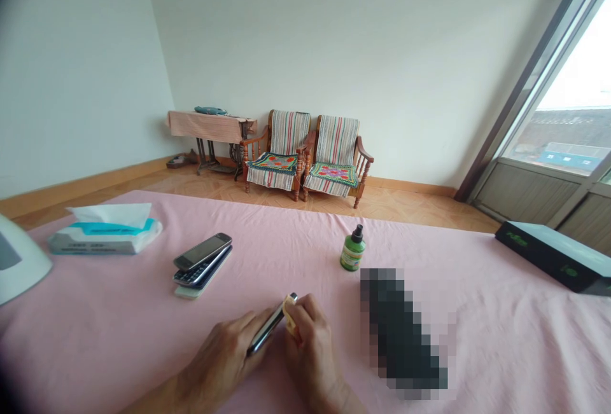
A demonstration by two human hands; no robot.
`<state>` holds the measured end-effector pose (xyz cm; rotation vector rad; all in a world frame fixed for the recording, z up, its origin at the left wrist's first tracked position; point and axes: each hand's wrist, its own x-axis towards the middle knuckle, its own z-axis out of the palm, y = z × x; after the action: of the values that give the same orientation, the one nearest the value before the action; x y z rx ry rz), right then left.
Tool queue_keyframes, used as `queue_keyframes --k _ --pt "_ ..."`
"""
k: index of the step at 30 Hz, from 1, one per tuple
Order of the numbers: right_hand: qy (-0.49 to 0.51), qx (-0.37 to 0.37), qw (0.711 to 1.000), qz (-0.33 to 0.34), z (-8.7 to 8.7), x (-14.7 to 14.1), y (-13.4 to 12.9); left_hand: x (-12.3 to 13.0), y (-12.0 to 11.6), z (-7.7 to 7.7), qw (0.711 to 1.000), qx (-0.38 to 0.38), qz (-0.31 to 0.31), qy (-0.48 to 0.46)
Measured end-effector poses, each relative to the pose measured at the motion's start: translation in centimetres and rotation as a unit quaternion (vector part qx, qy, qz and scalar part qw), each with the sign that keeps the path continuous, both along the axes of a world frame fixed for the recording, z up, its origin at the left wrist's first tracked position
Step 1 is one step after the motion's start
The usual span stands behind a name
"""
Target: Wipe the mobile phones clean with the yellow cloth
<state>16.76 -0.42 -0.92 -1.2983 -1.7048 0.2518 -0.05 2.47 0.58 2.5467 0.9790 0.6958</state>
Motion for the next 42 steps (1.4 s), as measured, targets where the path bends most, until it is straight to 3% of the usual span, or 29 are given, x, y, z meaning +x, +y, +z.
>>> queue_keyframes --k 3,7,12,17,30,42 --pt "-0.007 0.012 1.0 0.014 0.1 -0.3 0.0 0.0 0.2 0.0 1.0 -0.011 0.005 0.001" --pt "-0.001 0.014 1.0 -0.024 0.4 0.2 0.7 -0.1 0.3 0.0 1.0 -0.017 -0.001 -0.02" --pt "0.01 0.001 1.0 0.01 0.5 0.4 0.8 -0.1 0.4 -0.1 0.999 -0.031 -0.006 -0.034" --pt "0.014 0.002 1.0 -0.02 0.7 0.5 1.0 -0.1 0.4 0.0 0.999 -0.021 -0.01 -0.032" --pt "0.03 -0.026 0.999 0.027 1.4 1.2 1.2 -0.2 0.5 -0.4 0.998 -0.031 -0.008 -0.047" --pt "0.047 -0.025 0.999 0.011 1.3 1.0 1.3 -0.2 0.5 -0.3 0.998 -0.03 -0.008 -0.056"
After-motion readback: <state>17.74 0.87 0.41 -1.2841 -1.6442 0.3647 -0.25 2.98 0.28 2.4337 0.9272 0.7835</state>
